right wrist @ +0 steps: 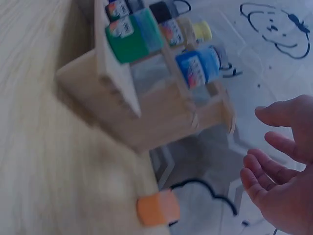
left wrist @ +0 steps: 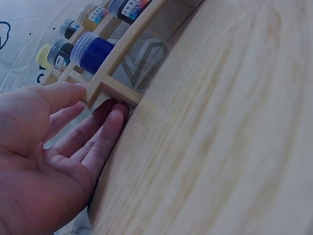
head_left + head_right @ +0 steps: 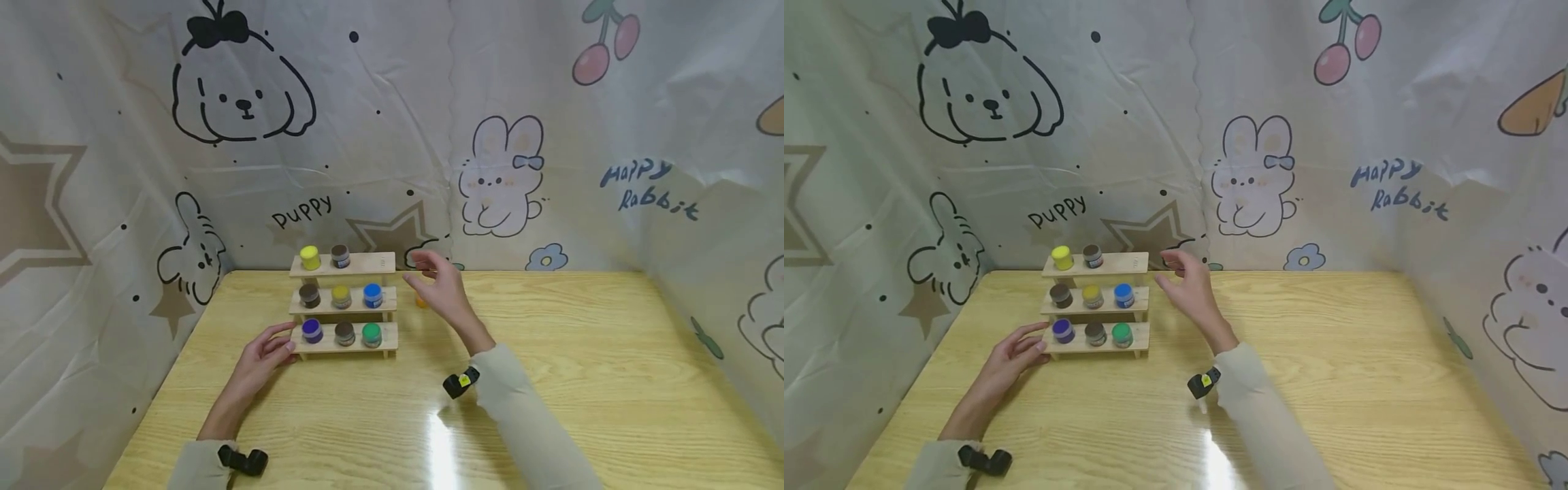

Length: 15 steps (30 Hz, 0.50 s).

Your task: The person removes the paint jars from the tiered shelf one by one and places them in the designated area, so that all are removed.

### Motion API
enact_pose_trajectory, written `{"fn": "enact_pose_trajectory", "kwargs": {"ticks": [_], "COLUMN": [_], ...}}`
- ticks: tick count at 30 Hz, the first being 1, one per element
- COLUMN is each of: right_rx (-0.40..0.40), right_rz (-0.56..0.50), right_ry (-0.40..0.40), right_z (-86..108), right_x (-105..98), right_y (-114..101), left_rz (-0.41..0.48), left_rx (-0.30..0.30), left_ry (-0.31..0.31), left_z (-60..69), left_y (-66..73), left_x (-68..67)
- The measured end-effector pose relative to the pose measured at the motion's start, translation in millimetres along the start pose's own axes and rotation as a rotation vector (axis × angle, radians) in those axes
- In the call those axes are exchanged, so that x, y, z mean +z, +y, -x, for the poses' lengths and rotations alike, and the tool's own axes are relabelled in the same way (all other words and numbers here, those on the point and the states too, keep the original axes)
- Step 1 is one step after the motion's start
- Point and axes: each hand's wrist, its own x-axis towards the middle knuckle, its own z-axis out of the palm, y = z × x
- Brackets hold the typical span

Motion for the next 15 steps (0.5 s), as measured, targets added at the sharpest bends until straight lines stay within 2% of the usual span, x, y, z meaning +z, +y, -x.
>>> {"fn": "enact_pose_trajectory", "kwargs": {"ticks": [8,15], "right_rx": [-0.068,-0.075], "right_rz": [-0.042,-0.039], "right_ry": [-0.022,-0.099], "right_z": [-14.4,-29.8], "right_x": [15.9,37.1], "right_y": [-16.5,-29.1], "left_rz": [-0.037,-0.034], "left_rx": [-0.044,-0.025], "left_ry": [0.018,0.029], "left_z": [-1.4,0.5], "left_y": [3.4,0.9], "left_x": [3.9,2.6]}}
